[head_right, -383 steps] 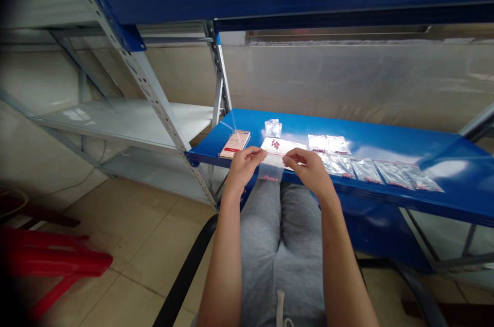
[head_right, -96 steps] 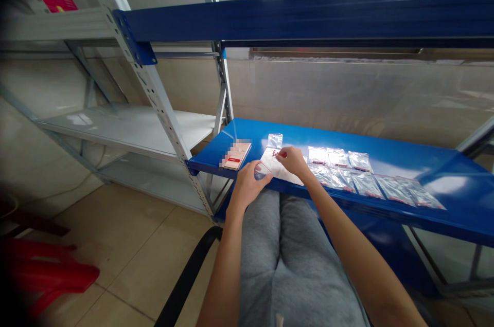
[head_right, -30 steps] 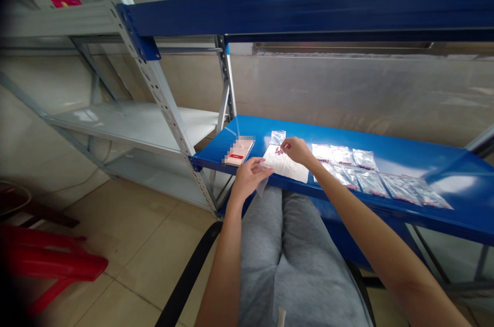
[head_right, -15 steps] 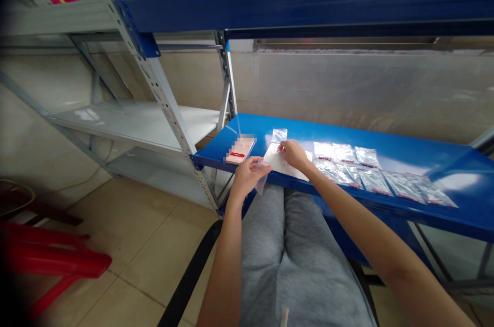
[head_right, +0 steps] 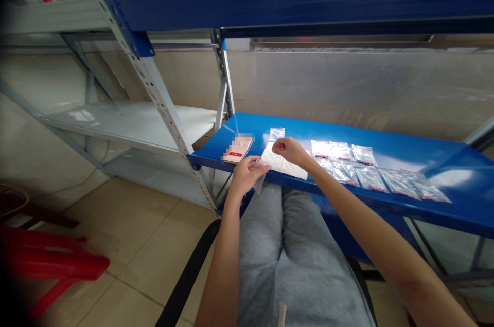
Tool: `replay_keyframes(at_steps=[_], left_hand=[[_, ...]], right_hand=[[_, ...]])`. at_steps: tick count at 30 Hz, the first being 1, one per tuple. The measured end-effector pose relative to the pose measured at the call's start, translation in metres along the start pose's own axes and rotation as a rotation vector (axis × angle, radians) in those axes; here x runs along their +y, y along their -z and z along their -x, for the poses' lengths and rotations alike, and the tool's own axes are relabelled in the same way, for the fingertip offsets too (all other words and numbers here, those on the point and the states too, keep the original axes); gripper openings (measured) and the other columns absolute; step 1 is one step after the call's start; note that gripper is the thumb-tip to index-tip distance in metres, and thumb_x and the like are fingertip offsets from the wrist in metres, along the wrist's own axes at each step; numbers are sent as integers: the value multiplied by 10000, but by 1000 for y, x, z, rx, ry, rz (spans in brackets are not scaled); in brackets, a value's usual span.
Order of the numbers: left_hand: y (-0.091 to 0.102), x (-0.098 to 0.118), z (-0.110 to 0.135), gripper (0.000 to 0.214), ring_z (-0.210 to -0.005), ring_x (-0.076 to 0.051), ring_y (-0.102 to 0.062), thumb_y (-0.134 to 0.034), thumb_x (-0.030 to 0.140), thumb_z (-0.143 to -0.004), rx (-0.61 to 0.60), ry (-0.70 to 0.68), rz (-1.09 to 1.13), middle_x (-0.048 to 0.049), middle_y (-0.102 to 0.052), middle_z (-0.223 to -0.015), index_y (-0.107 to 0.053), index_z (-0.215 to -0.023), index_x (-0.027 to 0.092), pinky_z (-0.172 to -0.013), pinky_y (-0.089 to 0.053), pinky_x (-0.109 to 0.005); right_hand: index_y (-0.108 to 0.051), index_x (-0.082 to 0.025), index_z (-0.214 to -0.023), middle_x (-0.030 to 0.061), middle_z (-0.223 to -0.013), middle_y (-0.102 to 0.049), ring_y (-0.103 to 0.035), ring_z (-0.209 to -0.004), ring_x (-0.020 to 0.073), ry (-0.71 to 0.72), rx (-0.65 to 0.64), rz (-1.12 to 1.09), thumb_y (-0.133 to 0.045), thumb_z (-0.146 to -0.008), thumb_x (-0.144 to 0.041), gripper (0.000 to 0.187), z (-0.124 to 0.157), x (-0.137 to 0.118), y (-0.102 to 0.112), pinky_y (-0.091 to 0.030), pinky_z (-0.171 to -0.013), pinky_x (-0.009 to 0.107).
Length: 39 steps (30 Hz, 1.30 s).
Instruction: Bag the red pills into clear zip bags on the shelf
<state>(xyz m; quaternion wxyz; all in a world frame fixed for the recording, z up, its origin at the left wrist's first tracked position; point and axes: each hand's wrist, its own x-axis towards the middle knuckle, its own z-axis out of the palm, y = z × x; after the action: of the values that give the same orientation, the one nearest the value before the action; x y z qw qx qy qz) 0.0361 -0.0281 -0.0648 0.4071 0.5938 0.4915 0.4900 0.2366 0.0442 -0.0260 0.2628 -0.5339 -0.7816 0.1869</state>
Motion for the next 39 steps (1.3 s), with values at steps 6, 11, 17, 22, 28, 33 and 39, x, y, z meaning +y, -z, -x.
replay_keyframes(at_steps=[6, 11, 17, 22, 28, 33, 39], left_hand=[[-2, 2, 2, 481, -984, -248, -717, -861, 451, -736, -2, -50, 7, -104, -751, -1031, -705, -1111, 193, -871, -560, -351], [-2, 6, 3, 465, -1008, -256, -715, -851, 443, -749, 2, -70, -41, -109, -752, -1058, -700, -1109, 190, -866, -558, -350], [0, 4, 2, 451, -995, -252, -721, -852, 419, -751, -2, -51, -16, -115, -755, -1045, -702, -1105, 183, -858, -566, -348], [2, 4, 2, 426, -990, -253, -721, -841, 414, -759, 6, -36, -14, -104, -760, -1020, -707, -1095, 189, -878, -570, -368], [2, 6, 2, 402, -996, -257, -720, -831, 404, -770, 7, -33, -24, -105, -761, -1018, -707, -1086, 190, -878, -572, -371], [2, 6, 3, 425, -986, -254, -723, -832, 415, -769, -3, -24, -17, -108, -762, -1015, -701, -1101, 184, -889, -567, -376], [2, 4, 2, 425, -987, -255, -721, -832, 416, -766, -3, -24, -22, -118, -757, -1036, -701, -1096, 180, -871, -562, -360]], right_hand=[[-752, -161, -893, 35, -800, -737, -623, -724, 165, 138, -240, -216, -621, -841, -364, 246, 14, -25, 4, -452, -654, 256], [-758, -165, -920, 27, -769, -725, -618, -690, 152, 135, -259, -180, -603, -858, -309, 221, 10, -19, 6, -443, -612, 239], [-759, -146, -962, 75, -841, -757, -669, -720, 156, -22, -88, -58, -564, -885, -173, 212, -2, 10, 10, -463, -639, 230], [-774, -161, -1004, 92, -962, -779, -685, -817, 186, -121, 58, 238, -589, -908, -165, 209, -9, 26, 6, -434, -688, 247], [-764, -143, -1066, 107, -996, -781, -695, -829, 195, -172, 108, 303, -611, -916, -164, 215, -12, 37, -4, -432, -697, 250], [-771, -138, -1035, 115, -999, -784, -701, -859, 208, -160, 79, 337, -628, -932, -215, 192, -15, 38, -9, -435, -708, 257], [-779, -136, -1028, 124, -1018, -786, -704, -886, 219, -163, 72, 366, -642, -931, -241, 198, -17, 39, -13, -435, -705, 257]])
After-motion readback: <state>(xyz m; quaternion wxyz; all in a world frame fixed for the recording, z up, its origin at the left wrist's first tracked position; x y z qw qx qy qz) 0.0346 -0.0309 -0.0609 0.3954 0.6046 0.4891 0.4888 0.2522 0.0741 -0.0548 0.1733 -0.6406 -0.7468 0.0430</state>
